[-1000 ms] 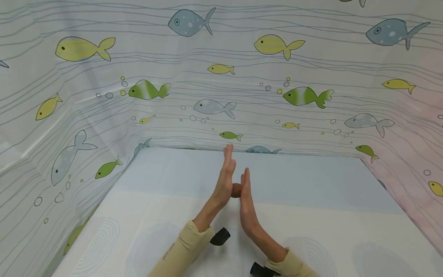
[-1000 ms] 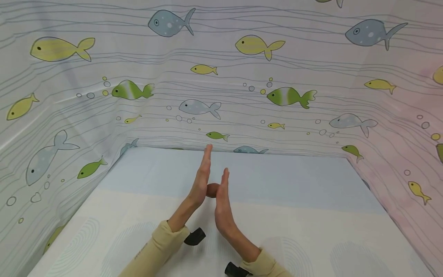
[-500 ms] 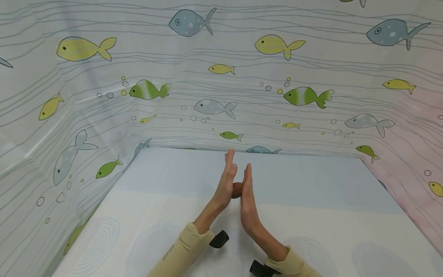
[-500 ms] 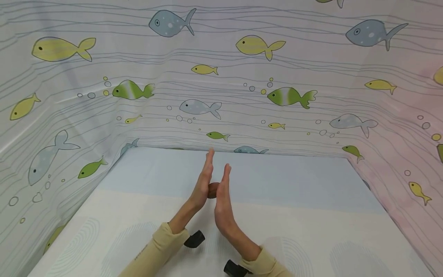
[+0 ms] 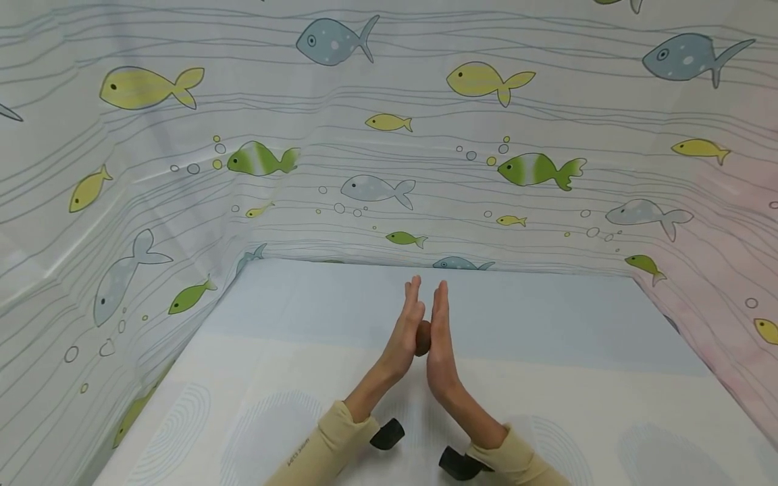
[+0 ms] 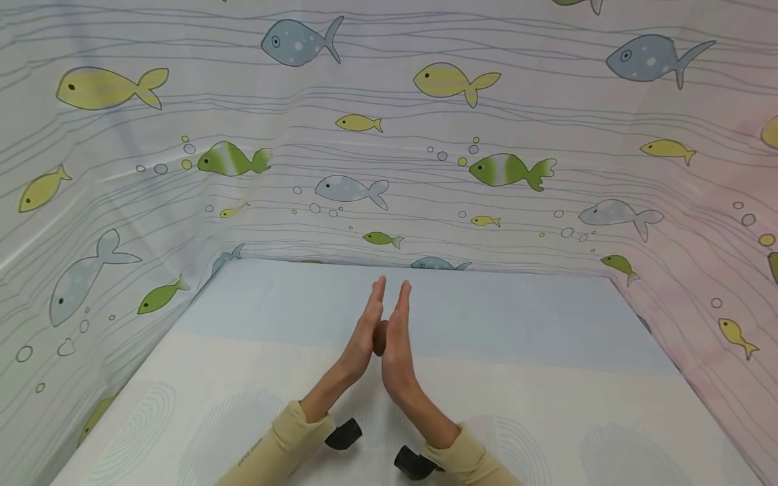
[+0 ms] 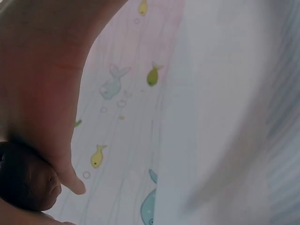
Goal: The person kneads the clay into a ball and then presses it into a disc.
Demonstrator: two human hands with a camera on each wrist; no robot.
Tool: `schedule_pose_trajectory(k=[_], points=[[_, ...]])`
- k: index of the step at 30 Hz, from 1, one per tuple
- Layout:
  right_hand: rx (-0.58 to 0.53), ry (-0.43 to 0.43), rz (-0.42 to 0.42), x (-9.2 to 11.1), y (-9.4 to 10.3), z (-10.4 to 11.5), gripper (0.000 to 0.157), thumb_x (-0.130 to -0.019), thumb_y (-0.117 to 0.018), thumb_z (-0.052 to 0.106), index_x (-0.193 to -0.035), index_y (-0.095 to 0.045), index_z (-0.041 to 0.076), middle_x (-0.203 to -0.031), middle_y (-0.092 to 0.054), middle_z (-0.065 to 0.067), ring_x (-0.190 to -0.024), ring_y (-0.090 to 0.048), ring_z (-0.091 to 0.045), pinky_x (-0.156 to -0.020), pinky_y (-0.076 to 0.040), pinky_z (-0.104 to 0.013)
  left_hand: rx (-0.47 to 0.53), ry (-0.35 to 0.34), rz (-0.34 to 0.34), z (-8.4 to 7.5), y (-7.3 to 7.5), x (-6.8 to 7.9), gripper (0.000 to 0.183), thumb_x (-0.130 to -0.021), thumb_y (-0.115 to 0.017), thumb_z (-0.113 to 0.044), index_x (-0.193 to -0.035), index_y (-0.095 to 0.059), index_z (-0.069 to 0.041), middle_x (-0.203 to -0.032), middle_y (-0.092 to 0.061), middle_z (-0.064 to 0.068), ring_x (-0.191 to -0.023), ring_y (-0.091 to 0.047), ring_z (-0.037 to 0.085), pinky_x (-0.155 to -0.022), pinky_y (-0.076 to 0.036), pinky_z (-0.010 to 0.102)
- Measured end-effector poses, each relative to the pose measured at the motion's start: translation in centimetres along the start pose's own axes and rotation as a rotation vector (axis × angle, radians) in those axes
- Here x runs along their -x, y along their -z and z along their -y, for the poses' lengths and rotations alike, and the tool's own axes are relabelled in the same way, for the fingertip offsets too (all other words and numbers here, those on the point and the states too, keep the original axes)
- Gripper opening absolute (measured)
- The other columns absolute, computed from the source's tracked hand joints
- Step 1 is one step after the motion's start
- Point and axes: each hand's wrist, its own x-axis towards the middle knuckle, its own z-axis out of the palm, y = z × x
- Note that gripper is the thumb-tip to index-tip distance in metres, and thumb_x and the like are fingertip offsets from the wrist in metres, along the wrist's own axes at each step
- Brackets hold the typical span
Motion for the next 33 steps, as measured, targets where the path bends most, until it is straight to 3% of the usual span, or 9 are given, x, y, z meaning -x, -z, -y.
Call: schedule_pose_trajectory(k=[12, 25, 33], points=[[-0.006, 0.034, -0.027, -1.7, 0.6, -0.4, 0.059, -0.107, -0.012, 0.042, -0.16, 0.005, 0.023, -0.166, 0.007, 0.001, -0.153, 0.0, -0.021, -0.12, 0.0, -0.054, -0.006, -0.018, 0.015, -0.5, -0.2, 0.4, 0.069, -0.103, -0.021, -0.046, -0.16, -0.002, -0.013, -0.166, 0.003, -0.005, -0.151, 0.014, 0.013, -0.118, 0.006, 0.057], [-0.012, -0.057, -0.069, -2.8, 1.6, -1.5, 0.059, -0.105, -0.013, 0.048, -0.159, 0.005, 0.031, -0.166, 0.007, 0.002, -0.153, 0.002, -0.018, -0.119, 0.002, -0.058, 0.007, -0.023, 0.02, -1.3, -0.4, 0.7, 0.071, -0.102, -0.022, -0.05, -0.16, -0.003, -0.015, -0.166, 0.005, -0.006, -0.15, 0.017, 0.014, -0.115, 0.007, 0.064], [0.022, -0.062, -0.064, -3.0, 1.7, -1.9, 0.061, -0.106, -0.013, 0.048, -0.16, 0.005, 0.026, -0.166, 0.008, 0.001, -0.153, 0.004, -0.021, -0.117, 0.004, -0.062, -0.01, -0.049, 0.014, -1.9, -0.2, 0.5, 0.072, -0.102, -0.021, -0.052, -0.16, -0.003, -0.015, -0.166, 0.005, -0.005, -0.151, 0.016, 0.015, -0.115, 0.006, 0.064]])
